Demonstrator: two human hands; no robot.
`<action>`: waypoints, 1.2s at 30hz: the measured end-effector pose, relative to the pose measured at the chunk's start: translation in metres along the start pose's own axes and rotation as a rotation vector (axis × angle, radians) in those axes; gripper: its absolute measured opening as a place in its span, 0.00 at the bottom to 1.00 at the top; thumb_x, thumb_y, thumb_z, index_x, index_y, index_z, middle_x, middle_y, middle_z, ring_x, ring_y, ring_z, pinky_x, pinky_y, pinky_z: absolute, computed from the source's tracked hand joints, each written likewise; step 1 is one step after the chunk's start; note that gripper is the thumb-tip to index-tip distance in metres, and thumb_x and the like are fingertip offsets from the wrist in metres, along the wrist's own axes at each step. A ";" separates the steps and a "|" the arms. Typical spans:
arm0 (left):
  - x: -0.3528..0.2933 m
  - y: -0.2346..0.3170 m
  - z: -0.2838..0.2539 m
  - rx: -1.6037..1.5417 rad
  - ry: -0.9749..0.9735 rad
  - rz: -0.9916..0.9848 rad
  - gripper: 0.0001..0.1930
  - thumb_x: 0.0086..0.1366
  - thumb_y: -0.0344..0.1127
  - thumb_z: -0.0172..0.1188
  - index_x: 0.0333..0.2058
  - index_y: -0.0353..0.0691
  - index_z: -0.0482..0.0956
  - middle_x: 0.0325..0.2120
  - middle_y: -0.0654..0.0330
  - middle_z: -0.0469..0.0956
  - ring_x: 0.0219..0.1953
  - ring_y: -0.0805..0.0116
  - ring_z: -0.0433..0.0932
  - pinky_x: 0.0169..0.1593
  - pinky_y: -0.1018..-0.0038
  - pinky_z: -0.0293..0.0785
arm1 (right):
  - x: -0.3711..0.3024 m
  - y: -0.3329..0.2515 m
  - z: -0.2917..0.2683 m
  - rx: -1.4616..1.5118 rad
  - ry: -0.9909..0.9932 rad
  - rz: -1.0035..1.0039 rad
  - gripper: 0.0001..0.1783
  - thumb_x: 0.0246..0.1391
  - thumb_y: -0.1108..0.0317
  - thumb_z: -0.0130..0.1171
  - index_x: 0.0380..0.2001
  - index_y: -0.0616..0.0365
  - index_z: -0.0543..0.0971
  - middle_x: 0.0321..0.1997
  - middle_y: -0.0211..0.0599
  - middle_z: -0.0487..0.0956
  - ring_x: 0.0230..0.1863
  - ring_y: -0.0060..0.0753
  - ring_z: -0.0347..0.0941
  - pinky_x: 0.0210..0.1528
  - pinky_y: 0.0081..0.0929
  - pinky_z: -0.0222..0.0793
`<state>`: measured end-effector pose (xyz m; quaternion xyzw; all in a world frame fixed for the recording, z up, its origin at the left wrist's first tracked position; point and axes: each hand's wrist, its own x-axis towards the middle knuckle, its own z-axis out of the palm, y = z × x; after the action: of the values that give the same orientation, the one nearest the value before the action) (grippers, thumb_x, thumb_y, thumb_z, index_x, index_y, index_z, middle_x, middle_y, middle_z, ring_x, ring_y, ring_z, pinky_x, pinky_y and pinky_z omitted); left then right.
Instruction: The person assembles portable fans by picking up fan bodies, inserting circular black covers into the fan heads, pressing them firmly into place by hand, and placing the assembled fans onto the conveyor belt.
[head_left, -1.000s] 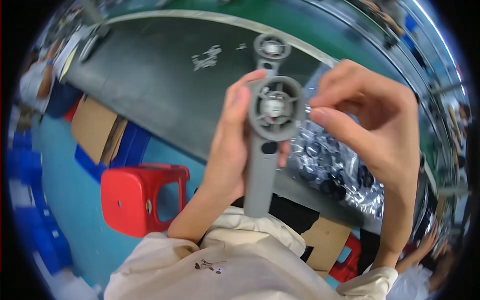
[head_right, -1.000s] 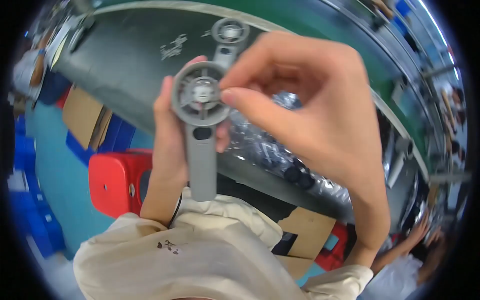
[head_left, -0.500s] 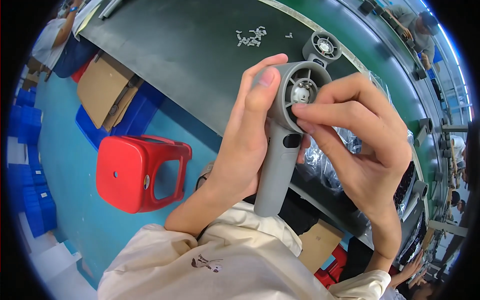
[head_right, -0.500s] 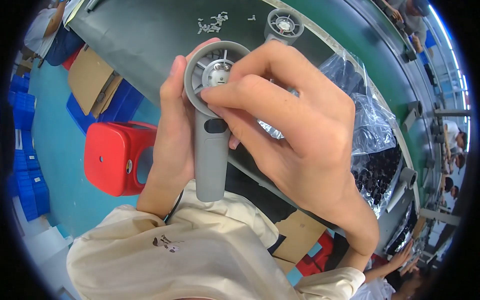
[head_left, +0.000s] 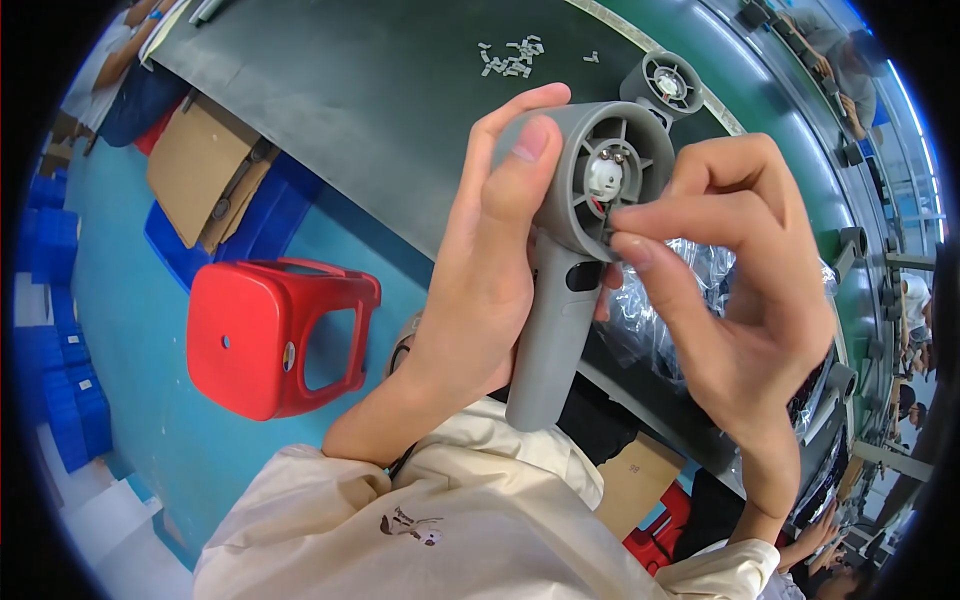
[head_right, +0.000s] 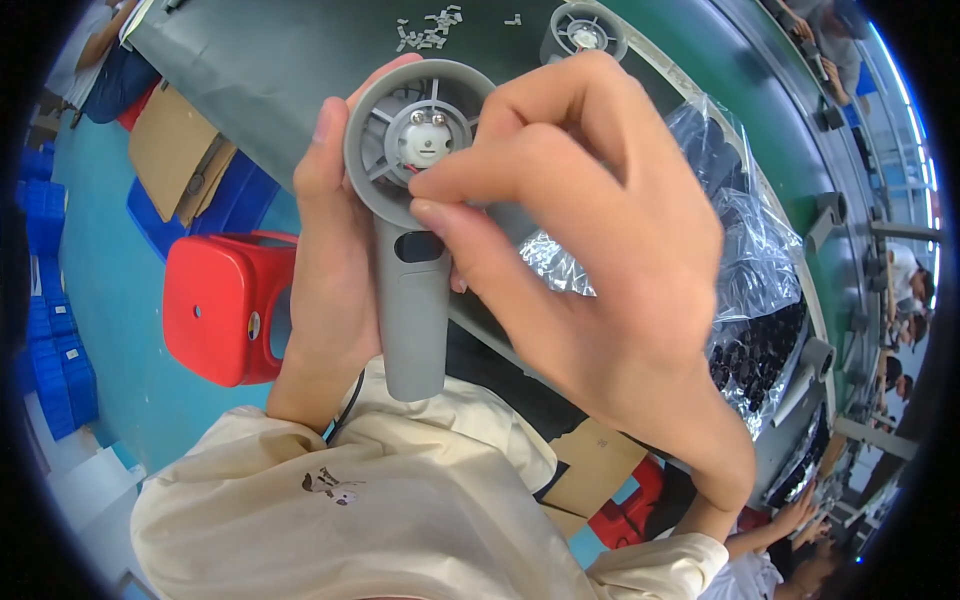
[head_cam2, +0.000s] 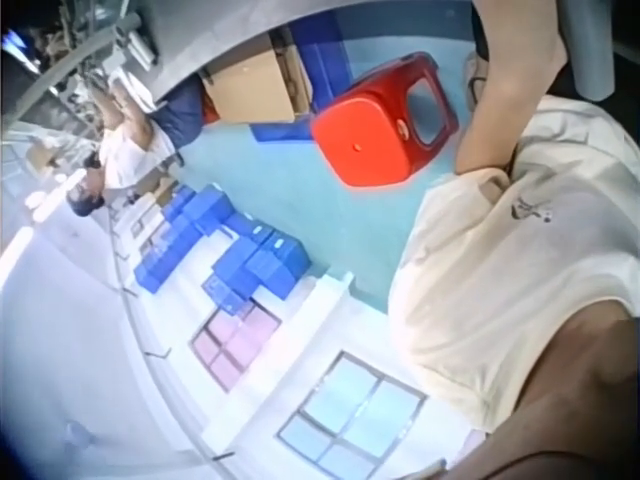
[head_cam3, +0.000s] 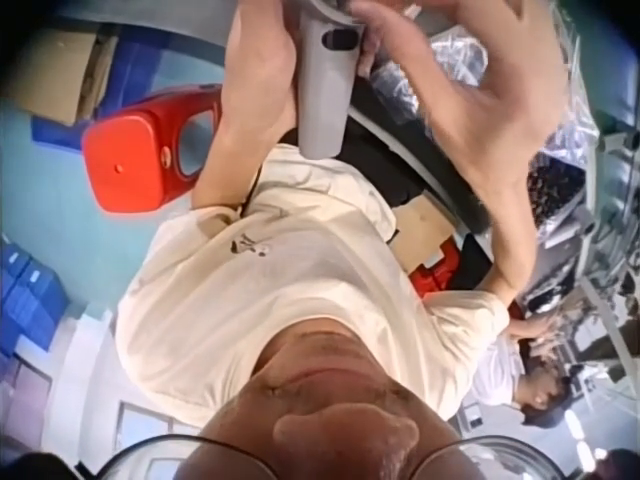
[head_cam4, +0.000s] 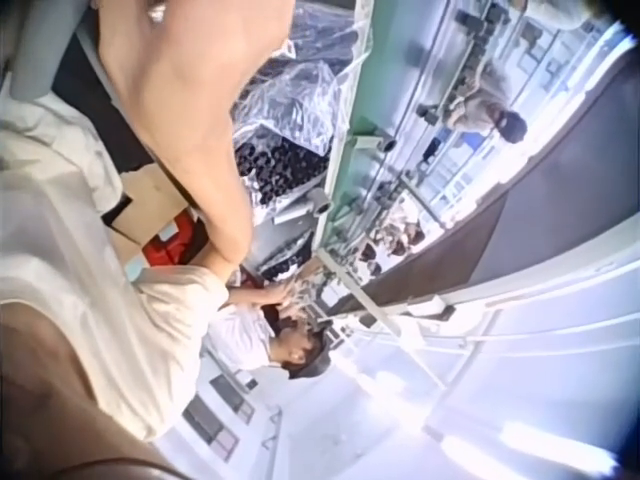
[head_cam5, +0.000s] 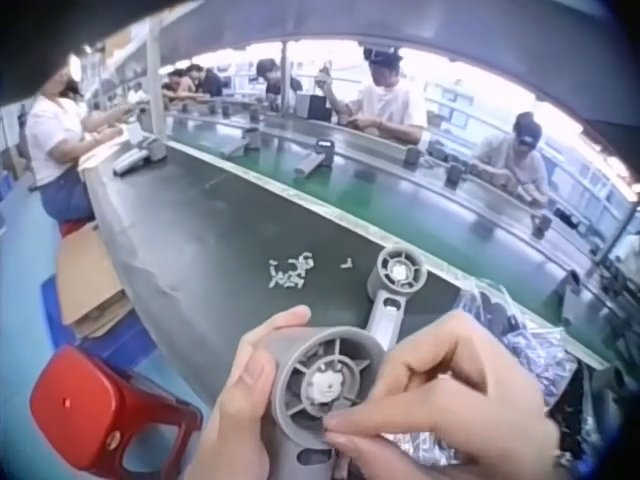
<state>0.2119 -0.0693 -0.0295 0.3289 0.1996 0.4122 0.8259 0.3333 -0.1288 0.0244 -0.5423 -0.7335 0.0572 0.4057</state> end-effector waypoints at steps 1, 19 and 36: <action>-0.001 0.000 0.000 0.023 0.012 -0.005 0.31 0.66 0.61 0.34 0.57 0.43 0.58 0.37 0.59 0.72 0.26 0.72 0.74 0.21 0.77 0.71 | -0.001 0.001 0.001 -0.021 -0.013 -0.015 0.11 0.39 0.85 0.61 0.30 0.67 0.77 0.30 0.40 0.70 0.32 0.28 0.65 0.35 0.20 0.62; 0.005 0.002 -0.025 0.052 -0.037 -0.068 0.28 0.68 0.55 0.35 0.58 0.42 0.54 0.34 0.56 0.72 0.22 0.70 0.72 0.21 0.76 0.70 | 0.068 0.021 -0.015 0.033 -0.537 0.339 0.15 0.37 0.70 0.70 0.15 0.59 0.70 0.14 0.22 0.62 0.17 0.12 0.57 0.19 0.14 0.49; 0.015 0.004 -0.040 -0.223 0.006 -0.127 0.27 0.68 0.56 0.34 0.59 0.47 0.57 0.36 0.47 0.69 0.19 0.68 0.68 0.17 0.75 0.66 | 0.050 0.076 -0.138 -0.905 -0.101 0.389 0.13 0.47 0.66 0.58 0.20 0.68 0.78 0.17 0.45 0.75 0.18 0.34 0.71 0.24 0.29 0.66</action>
<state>0.1940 -0.0404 -0.0553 0.2204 0.1756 0.3796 0.8812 0.4768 -0.1054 0.1027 -0.7875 -0.5887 -0.1661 0.0754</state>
